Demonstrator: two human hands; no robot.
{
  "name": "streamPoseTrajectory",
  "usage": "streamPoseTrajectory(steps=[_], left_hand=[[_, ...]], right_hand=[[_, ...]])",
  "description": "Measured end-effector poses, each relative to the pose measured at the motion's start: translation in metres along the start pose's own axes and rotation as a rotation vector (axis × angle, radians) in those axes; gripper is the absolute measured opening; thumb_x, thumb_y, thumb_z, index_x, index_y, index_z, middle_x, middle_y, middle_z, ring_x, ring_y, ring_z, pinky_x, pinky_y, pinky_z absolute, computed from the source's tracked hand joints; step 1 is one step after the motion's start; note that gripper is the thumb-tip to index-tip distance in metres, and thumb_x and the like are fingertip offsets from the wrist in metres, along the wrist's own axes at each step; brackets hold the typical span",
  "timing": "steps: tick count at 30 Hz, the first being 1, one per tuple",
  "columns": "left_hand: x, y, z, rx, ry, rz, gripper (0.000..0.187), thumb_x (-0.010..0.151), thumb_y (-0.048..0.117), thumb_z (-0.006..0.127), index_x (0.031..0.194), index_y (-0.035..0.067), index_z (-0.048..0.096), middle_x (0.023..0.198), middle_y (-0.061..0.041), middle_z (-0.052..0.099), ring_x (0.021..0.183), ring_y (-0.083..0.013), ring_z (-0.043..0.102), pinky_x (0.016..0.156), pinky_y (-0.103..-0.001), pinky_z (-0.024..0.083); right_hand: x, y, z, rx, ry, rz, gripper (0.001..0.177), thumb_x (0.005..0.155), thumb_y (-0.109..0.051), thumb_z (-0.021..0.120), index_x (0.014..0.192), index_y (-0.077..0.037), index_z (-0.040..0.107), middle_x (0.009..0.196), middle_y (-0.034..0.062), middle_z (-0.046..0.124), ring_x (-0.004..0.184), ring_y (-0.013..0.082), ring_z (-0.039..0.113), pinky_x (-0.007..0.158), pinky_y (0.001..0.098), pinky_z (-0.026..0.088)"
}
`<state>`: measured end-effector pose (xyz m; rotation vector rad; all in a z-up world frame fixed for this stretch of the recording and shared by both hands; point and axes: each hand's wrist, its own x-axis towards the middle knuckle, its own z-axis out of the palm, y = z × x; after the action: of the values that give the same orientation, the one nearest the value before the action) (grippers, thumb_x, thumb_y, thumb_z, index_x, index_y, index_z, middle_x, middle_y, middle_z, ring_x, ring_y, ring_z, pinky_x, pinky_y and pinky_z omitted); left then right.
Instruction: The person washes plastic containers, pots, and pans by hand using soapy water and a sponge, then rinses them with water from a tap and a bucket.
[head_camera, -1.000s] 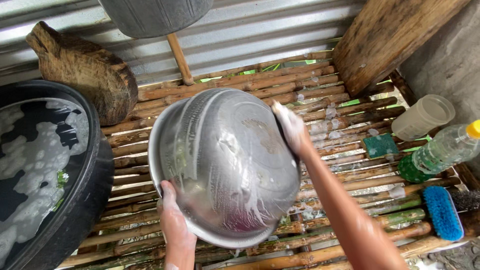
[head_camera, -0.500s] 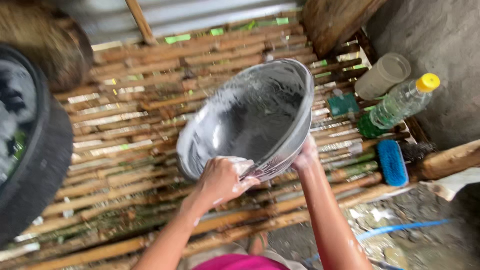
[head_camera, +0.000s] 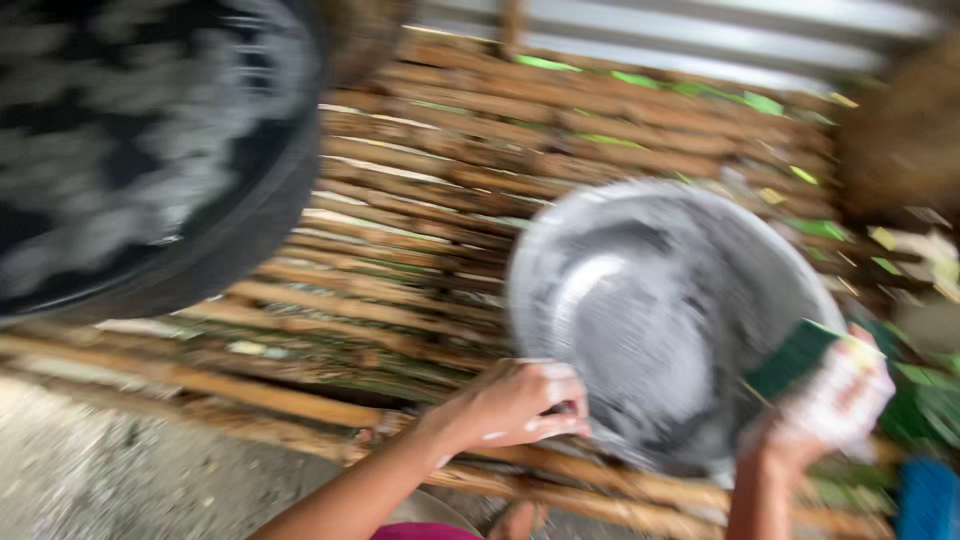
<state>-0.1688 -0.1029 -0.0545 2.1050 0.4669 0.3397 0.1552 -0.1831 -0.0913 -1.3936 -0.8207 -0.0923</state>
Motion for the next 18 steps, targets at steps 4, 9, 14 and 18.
streamPoseTrajectory(steps=[4,9,14,18], left_hand=[[-0.052,-0.039,-0.09,-0.029,0.414,0.133,0.026,0.1,0.031,0.068,0.115,0.01,0.068,0.128,-0.009,0.066,0.119,-0.0279,0.068,0.102,-0.04,0.059],[-0.15,-0.097,-0.222,0.071,0.732,0.036,0.053,0.1,0.021,0.069,0.147,0.008,0.049,0.153,-0.019,0.047,0.137,-0.0405,0.053,0.109,-0.049,0.053],[-0.248,-0.249,-0.316,-0.137,0.683,-0.438,0.056,0.097,0.014,0.056,0.146,0.003,0.031,0.119,-0.022,0.071,0.106,-0.0325,0.074,0.09,-0.039,0.059],[-0.334,-0.383,-0.333,0.377,0.073,-0.884,0.054,0.086,0.029,0.07,0.127,-0.004,0.057,0.128,-0.029,0.063,0.118,-0.0425,0.064,0.097,-0.05,0.052]], right_hand=[[-0.023,-0.071,0.138,0.49,-0.194,0.548,0.024,0.111,-0.025,0.056,0.128,-0.009,0.059,0.117,0.0044,0.068,0.1,0.017,0.067,0.093,0.0359,0.06],[-0.129,-0.18,0.364,0.55,-0.666,0.651,0.061,0.088,0.001,0.066,0.142,-0.021,0.048,0.13,-0.0065,0.055,0.109,0.0157,0.064,0.082,0.0339,0.06],[-0.231,-0.206,0.556,0.169,-1.216,-0.221,0.042,0.086,-0.007,0.078,0.123,-0.01,0.058,0.115,0.0102,0.062,0.108,0.0246,0.066,0.096,0.0341,0.053],[-0.304,-0.134,0.631,0.076,-2.127,-0.371,0.088,0.054,-0.027,0.096,0.129,-0.008,0.054,0.119,0.0153,0.065,0.109,0.032,0.062,0.095,0.0444,0.048]])
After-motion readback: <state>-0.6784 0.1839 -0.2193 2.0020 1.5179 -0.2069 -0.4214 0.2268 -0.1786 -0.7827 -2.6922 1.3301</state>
